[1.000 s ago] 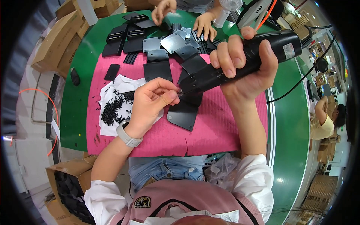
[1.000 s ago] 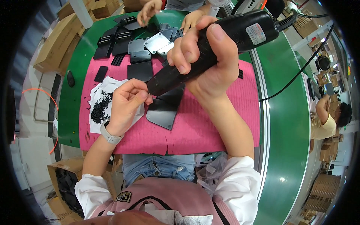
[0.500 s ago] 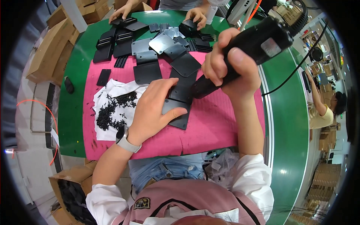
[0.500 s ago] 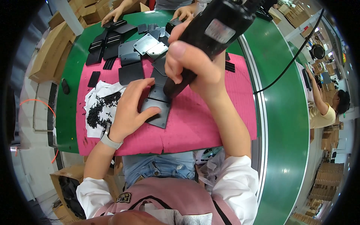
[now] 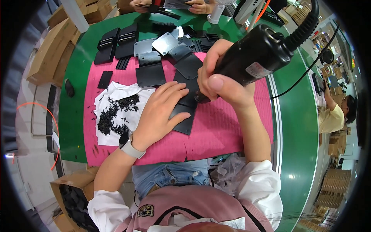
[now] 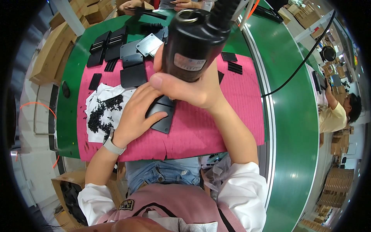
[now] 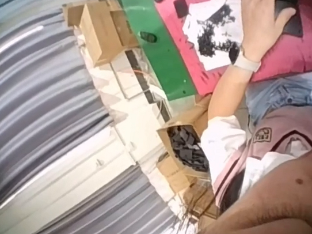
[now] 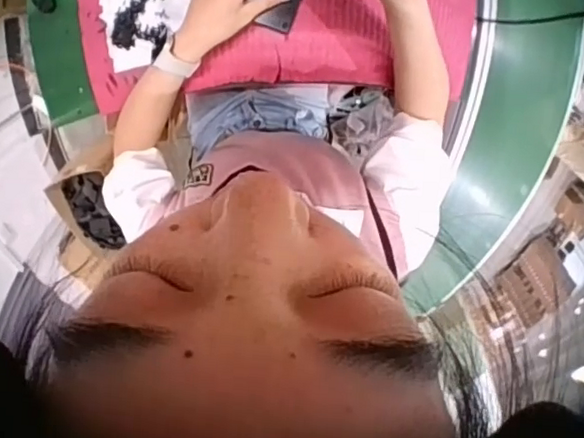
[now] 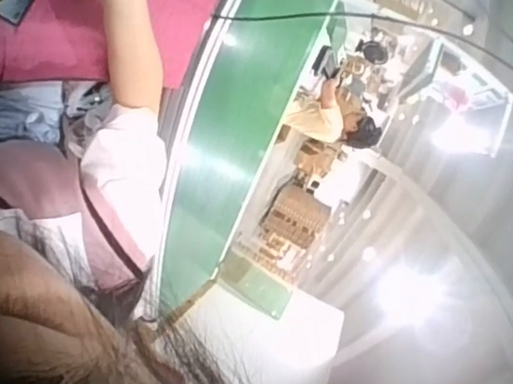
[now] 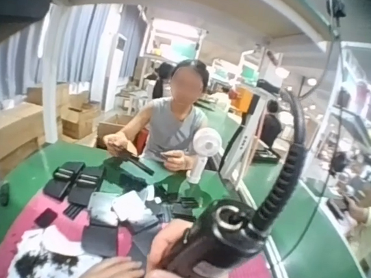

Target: Assemble small plastic components using an electric screwdriver at a workbench.

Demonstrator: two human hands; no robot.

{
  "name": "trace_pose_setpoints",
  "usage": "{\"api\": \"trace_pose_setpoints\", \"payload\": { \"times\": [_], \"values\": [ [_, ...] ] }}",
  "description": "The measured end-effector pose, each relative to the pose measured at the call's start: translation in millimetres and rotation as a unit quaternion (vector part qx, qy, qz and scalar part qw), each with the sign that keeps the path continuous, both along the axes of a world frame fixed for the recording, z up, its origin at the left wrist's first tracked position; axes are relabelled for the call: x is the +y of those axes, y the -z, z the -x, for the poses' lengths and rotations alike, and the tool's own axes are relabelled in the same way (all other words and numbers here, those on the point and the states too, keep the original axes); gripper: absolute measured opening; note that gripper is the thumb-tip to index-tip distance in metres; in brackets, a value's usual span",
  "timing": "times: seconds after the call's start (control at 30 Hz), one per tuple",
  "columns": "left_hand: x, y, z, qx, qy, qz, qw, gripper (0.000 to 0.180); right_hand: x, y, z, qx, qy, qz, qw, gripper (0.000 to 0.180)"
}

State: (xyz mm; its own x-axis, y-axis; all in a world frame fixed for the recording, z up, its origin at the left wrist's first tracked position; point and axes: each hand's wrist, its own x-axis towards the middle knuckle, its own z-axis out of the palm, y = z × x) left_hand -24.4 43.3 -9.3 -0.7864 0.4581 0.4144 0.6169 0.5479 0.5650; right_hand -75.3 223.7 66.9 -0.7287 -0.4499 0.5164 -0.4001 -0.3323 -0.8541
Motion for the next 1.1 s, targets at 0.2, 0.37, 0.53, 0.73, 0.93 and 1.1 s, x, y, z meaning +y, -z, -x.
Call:
{"api": "trace_pose_setpoints", "payload": {
  "times": [0.2,0.37,0.53,0.73,0.93,1.1],
  "values": [
    [2,-1,1,0.003,-0.001,0.003,1.000,0.047,1,-5,2,-0.043,-0.006,0.002,0.999,0.028],
    [3,-2,1,0.002,-0.003,-0.003,1.000,0.046,-1,-6,1,-0.035,-0.003,0.001,0.999,0.027],
    [3,-1,0,0.006,-0.005,-0.001,1.000,0.046,0,-5,1,-0.049,-0.010,0.009,0.999,0.026],
    [9,0,2,0.014,0.003,-0.002,1.000,0.045,8,-4,3,-0.048,-0.013,0.005,0.999,0.024],
    [-2,0,3,0.032,-0.002,-0.005,0.999,0.045,-3,2,-2,0.001,0.015,-0.022,1.000,0.026],
    [-12,17,13,0.056,0.010,-0.082,0.995,0.042,-1,11,-2,-0.011,-0.069,0.008,0.997,0.032]
  ]
}}
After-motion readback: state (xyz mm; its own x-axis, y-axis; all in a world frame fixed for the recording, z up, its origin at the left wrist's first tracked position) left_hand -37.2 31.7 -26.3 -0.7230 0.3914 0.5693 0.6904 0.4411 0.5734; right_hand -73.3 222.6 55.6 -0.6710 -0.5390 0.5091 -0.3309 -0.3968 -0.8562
